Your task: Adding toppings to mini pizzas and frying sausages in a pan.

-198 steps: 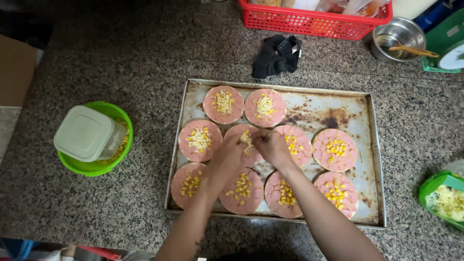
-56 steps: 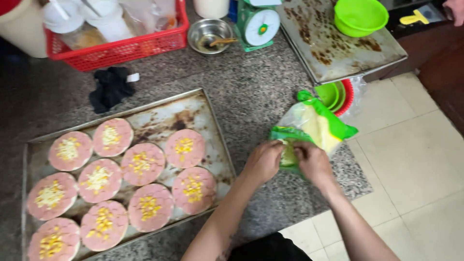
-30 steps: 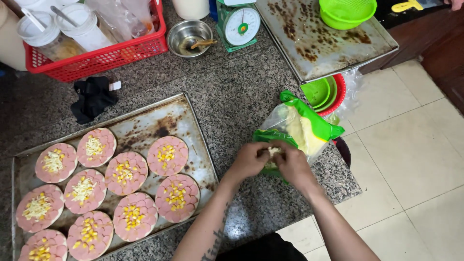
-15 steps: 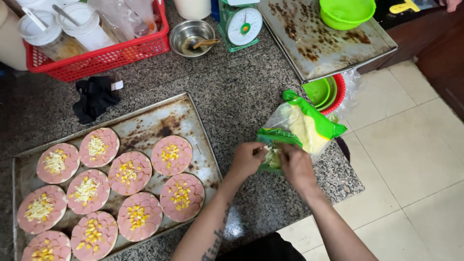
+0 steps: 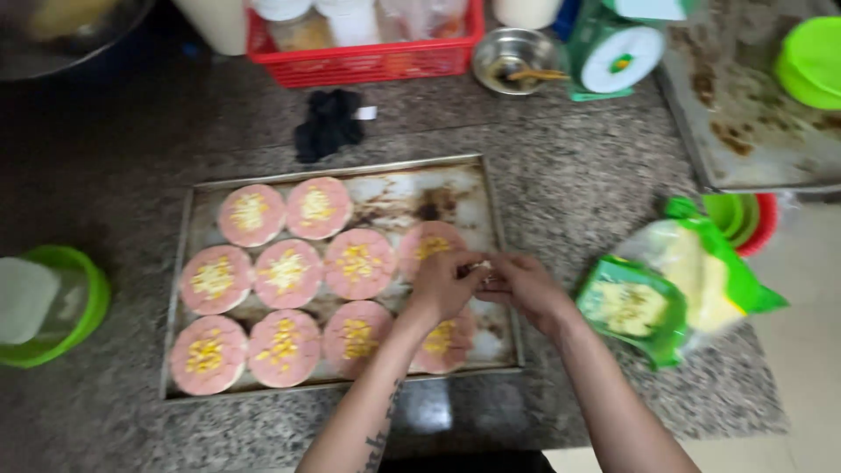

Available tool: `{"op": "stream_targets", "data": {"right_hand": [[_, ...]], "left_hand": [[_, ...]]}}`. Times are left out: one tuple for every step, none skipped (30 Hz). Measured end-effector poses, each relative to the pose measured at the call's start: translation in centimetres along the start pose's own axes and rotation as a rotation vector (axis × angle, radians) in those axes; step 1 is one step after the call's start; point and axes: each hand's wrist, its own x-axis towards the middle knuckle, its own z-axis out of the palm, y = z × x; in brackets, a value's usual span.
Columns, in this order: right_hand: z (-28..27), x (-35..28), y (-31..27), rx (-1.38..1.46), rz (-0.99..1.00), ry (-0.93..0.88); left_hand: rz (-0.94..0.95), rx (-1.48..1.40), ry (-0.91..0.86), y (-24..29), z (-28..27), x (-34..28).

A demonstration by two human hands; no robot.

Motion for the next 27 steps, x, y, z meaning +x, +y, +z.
{"op": "stream_targets", "data": {"right_hand": [[1.9,0.0,-0.2,-0.007,0.003,-0.014],[3.7,0.0,-0.3,-0.068,0.0,-0.063],[5.5,-0.1,-0.3,-0.126,0.0,-0.107],[6.8,1.2,0.6,-0.13,0.004,-0.116],[8.1,2.5,1.5,-0.108,-0.011,-0.148],[9.4,3.7,2.5,-0.085,-0.026,-0.18],[10.4,5.0,3.5,-0.086,-0.019,-0.186],[11.3,6.2,4.4,-0.155,-0.041,-0.185],[12.1,7.5,5.0,-0.224,-0.07,-0.181],[12.8,8.1,5.2,-0.226,-0.069,-0.184],[13.4,8.6,5.4,-0.184,-0.076,-0.164],[13.9,9.0,5.7,-0.141,-0.083,-0.144],[14.5,9.7,6.1,-0.144,-0.083,-0.142],[15.0,10.5,6.5,-0.168,-0.1,-0.123],[15.2,11.1,6.9,-0.192,-0.116,-0.099],[15.8,10.7,6.4,-0.196,-0.117,-0.093],[16.3,10.2,6.1,-0.504,-0.179,-0.037],[16.8,9.7,5.7,-0.812,-0.237,0.019],[16.8,9.9,6.1,-0.815,-0.231,0.027],[16.8,10.2,6.4,-0.833,-0.23,0.048],[16.7,10.4,6.7,-0.851,-0.231,0.068],[16.6,10.7,7.1,-0.855,-0.226,0.075],[16.5,11.0,7.5,-0.844,-0.21,0.084],[16.4,11.2,7.8,-0.834,-0.193,0.093],[16.6,10.8,7.3,-0.837,-0.194,0.092],[16.8,10.3,6.9,-0.801,-0.167,0.078],[16.9,9.8,6.4,-0.765,-0.14,0.064]], "left_hand": [[-0.008,0.001,0.013,0.2,-2.0,-0.6],[0.013,0.03,0.026,0.3,-3.9,-1.2],[0.034,0.058,0.033,0.5,-5.7,-1.7],[0.026,0.058,0.04,-1.6,-6.5,-1.7],[-0.023,0.095,0.043,-3.6,-7.3,-1.7],[-0.072,0.133,0.046,-5.6,-8.0,-1.8],[-0.081,0.133,0.048,-6.6,-8.7,-1.8],[-0.06,0.118,0.061,-7.6,-9.4,-1.9],[-0.033,0.102,0.075,-8.4,-10.1,-1.5],[-0.035,0.102,0.078,-6.7,-11.7,-2.0],[0.016,0.103,0.112,-4.9,-13.1,-2.6],[0.067,0.105,0.147,-3.0,-14.6,-3.1],[0.068,0.101,0.147,-5.3,-14.4,-2.5],[0.06,0.08,0.153,-7.5,-14.2,-1.9],[0.054,0.057,0.155,-9.7,-13.7,-1.3],[0.057,0.05,0.153,-10.6,-13.9,-1.1],[0.019,0.132,0.135,-11.6,-14.1,-0.9],[-0.018,0.214,0.117,-12.5,-14.1,-0.8],[-0.016,0.207,0.11,-12.6,-14.2,-0.7],[-0.003,0.207,0.115,-12.6,-14.3,-0.7],[0.009,0.207,0.122,-12.7,-14.3,-0.7],[0.011,0.2,0.117,-12.5,-14.3,-0.7],[0.014,0.205,0.128,-12.4,-14.4,-0.7],[0.018,0.21,0.139,-12.3,-14.4,-0.8],[0.017,0.207,0.141,-12.4,-14.4,-0.8],[0.006,0.158,0.162,-12.5,-14.4,-0.7],[-0.006,0.108,0.183,-12.6,-14.3,-0.8]]}}
